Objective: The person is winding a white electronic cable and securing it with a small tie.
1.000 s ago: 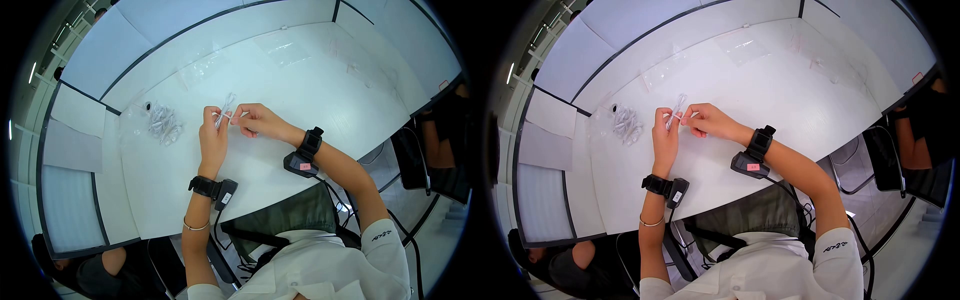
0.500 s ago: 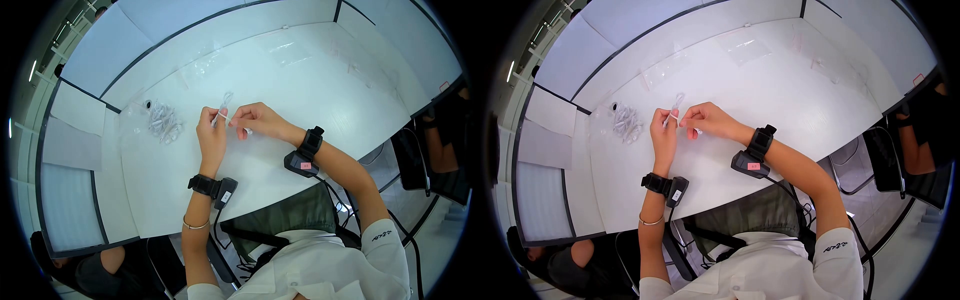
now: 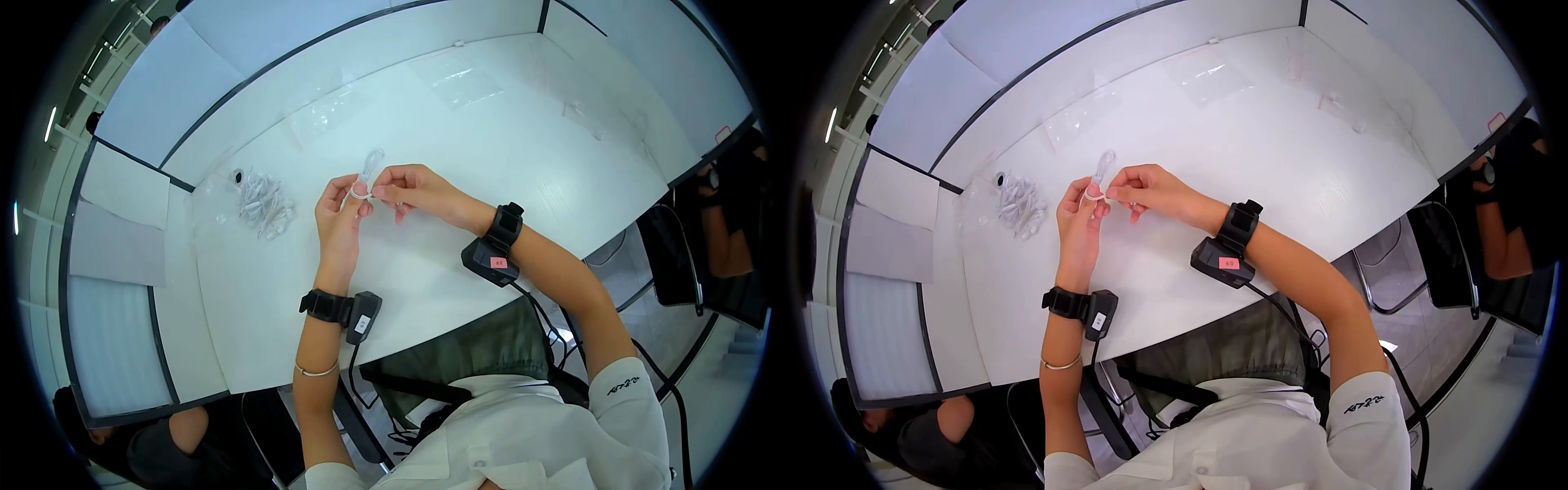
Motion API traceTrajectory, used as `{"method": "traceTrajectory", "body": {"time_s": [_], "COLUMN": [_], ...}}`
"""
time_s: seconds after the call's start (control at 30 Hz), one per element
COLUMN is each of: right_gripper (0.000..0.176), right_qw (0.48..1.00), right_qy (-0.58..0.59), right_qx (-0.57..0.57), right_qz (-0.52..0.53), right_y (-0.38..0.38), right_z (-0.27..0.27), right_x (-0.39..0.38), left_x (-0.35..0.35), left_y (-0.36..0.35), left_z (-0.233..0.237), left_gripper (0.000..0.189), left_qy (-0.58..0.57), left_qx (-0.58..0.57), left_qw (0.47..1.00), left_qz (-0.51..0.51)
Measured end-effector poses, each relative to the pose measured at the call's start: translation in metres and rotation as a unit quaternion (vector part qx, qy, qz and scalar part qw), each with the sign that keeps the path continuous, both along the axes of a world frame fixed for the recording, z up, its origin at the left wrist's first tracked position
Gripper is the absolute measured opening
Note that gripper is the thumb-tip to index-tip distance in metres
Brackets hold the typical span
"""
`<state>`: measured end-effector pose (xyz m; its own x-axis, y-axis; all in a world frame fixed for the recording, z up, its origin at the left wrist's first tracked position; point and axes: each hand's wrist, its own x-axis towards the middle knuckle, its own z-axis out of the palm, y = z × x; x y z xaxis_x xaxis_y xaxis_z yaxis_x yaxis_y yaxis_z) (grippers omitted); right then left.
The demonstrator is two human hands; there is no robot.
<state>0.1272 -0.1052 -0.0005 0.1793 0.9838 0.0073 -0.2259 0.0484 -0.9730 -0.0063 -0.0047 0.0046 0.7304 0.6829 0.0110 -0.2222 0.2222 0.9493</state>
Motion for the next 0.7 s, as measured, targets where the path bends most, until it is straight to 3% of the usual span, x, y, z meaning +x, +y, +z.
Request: {"method": "traceTrajectory", "body": {"time_s": [0.1, 0.2, 0.3, 0.33, 0.4, 0.53, 0.7], "right_gripper": [0.022, 0.023, 0.024, 0.024, 0.024, 0.022, 0.022], "right_qw": [1.0, 0.999, 0.998, 0.999, 0.997, 0.997, 0.989], "right_qy": [0.009, 0.03, 0.036, 0.017, -0.022, -0.061, -0.088], "right_qx": [-0.012, 0.014, 0.033, 0.007, -0.043, -0.027, 0.02], "right_qz": [0.001, 0.02, 0.049, 0.051, 0.056, 0.042, 0.113], "right_y": [-0.004, -0.007, -0.006, -0.006, -0.008, -0.006, -0.007], "right_z": [0.006, 0.005, 0.001, 0.003, 0.01, 0.005, 0.0], "right_x": [0.002, 0.004, 0.007, 0.008, 0.009, 0.013, 0.019], "left_x": [-0.004, -0.005, -0.01, -0.011, -0.01, -0.01, -0.01], "left_y": [0.009, 0.01, 0.016, 0.016, 0.014, 0.016, 0.011], "left_z": [-0.006, -0.004, -0.004, 0.0, 0.007, 0.008, 0.011], "left_gripper": [0.012, 0.021, 0.026, 0.02, 0.02, 0.021, 0.023], "left_qy": [-0.034, -0.029, 0.034, 0.059, 0.084, 0.144, 0.205], "left_qx": [-0.016, -0.02, 0.03, 0.011, 0.04, 0.065, 0.102], "left_qw": [0.995, 0.988, 0.974, 0.97, 0.966, 0.955, 0.941], "left_qz": [-0.097, -0.148, -0.223, -0.237, -0.24, -0.251, -0.248]}}
